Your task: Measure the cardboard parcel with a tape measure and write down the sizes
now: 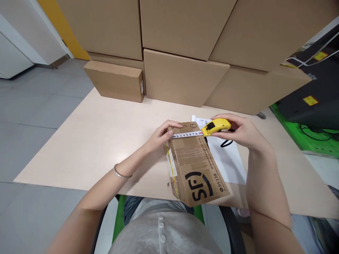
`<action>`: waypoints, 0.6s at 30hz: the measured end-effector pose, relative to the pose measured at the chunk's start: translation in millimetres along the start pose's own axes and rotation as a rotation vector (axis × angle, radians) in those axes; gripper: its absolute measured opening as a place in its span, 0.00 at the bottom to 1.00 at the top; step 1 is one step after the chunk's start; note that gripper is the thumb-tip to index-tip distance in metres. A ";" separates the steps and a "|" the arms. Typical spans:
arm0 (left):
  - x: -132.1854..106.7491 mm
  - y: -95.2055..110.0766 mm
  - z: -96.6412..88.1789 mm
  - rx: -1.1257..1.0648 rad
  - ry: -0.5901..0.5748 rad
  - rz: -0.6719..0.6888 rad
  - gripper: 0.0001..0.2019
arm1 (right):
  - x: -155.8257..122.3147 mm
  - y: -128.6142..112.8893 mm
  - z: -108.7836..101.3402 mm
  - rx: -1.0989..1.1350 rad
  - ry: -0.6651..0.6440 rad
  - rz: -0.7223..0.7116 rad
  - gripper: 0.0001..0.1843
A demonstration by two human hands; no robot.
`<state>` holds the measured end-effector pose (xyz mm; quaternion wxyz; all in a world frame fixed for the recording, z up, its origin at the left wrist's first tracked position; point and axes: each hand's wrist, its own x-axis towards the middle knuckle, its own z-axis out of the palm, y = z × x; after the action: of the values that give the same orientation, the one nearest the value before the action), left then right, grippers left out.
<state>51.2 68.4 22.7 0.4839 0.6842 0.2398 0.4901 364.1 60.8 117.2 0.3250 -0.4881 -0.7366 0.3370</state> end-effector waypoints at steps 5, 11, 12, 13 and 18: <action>6.0 -7.7 -5.0 0.009 0.003 0.002 0.22 | -10.4 -8.4 9.7 0.010 0.021 -0.026 0.25; 15.5 -7.1 -20.2 0.077 -0.079 0.084 0.22 | -27.3 -9.3 23.6 -0.001 0.110 -0.093 0.25; 17.0 -5.2 -23.6 0.098 -0.103 0.109 0.22 | -29.4 -9.2 25.6 -0.003 0.116 -0.096 0.25; 18.3 -3.1 -27.1 0.124 -0.125 0.129 0.21 | -31.3 -9.3 27.3 -0.006 0.124 -0.098 0.25; 22.3 8.6 -39.7 0.245 -0.176 0.188 0.14 | -37.3 -13.1 32.0 -0.020 0.161 -0.080 0.24</action>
<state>23.1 99.7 42.2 0.3682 0.7978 0.1895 0.4383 343.4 16.2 104.3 0.3916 -0.4867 -0.7304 0.2762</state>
